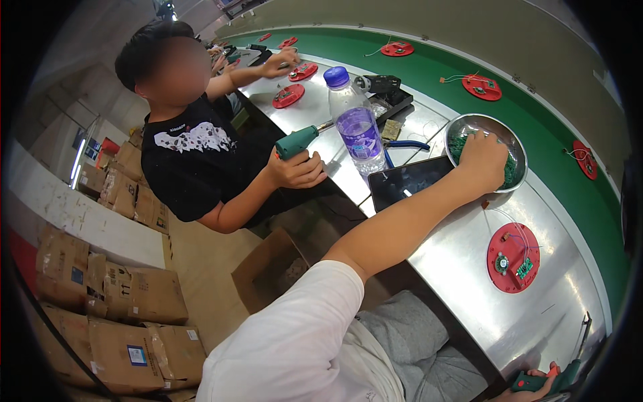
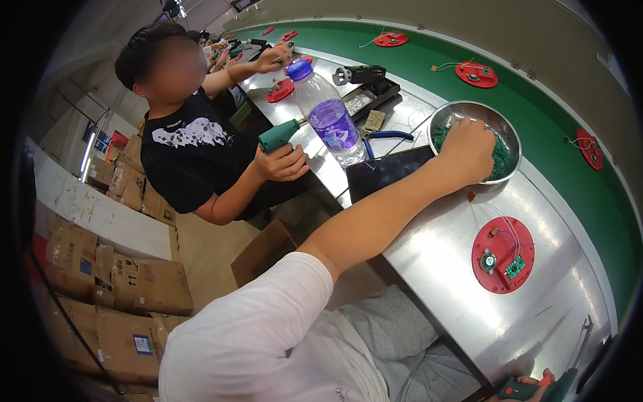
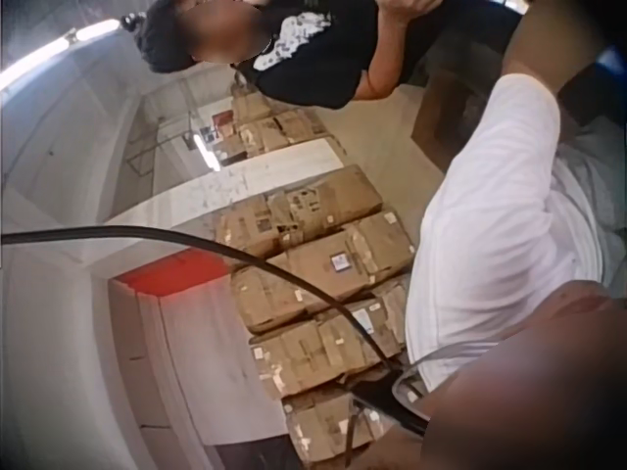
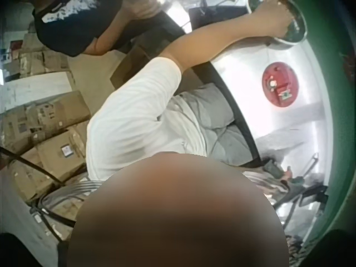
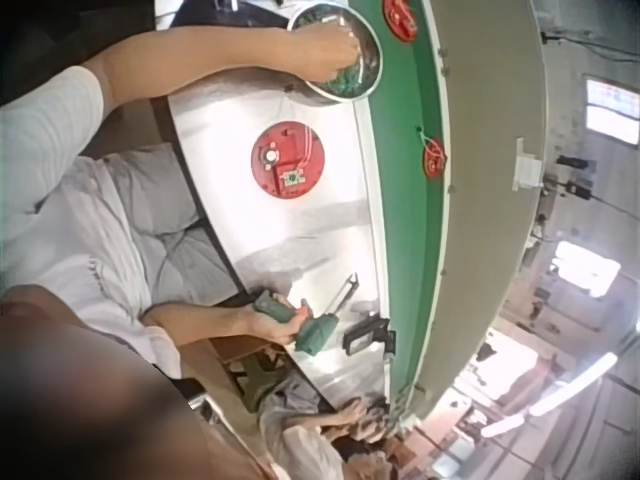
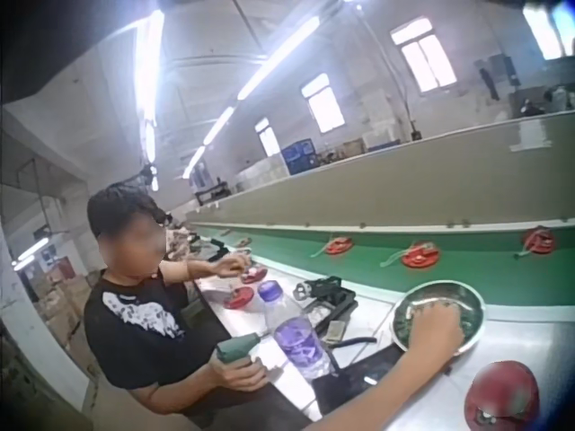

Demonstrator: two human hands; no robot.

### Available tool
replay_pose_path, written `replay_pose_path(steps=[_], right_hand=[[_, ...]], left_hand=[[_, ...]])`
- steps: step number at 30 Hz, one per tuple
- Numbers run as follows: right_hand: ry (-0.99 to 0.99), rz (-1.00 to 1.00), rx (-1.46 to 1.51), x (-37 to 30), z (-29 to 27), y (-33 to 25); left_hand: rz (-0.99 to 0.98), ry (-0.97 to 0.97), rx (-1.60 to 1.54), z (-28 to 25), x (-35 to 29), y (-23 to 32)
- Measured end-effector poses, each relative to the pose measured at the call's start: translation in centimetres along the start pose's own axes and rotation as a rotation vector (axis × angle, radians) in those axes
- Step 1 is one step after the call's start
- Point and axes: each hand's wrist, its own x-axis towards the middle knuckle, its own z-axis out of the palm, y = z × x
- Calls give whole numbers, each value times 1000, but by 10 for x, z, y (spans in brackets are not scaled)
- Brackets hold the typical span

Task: Assembling electronic components on a circular red base using a heat gun tool on a factory conveyor line.

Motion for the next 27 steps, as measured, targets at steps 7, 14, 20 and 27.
replay_pose_path(steps=[7, 14, 20, 27], right_hand=[[-43, -295, -288, -5, -4, 7], [-101, -517, -416, -4, -15, 19], [-141, -85, -209, 2, -19, 9], [10, 168, 18, 18, -35, 13]], left_hand=[[24, -81, 2, -1, 2, -5], [42, 3, 24, 1, 3, -6], [71, 373, -340, -15, 10, -2], [104, 498, -886, -30, 15, 26]])
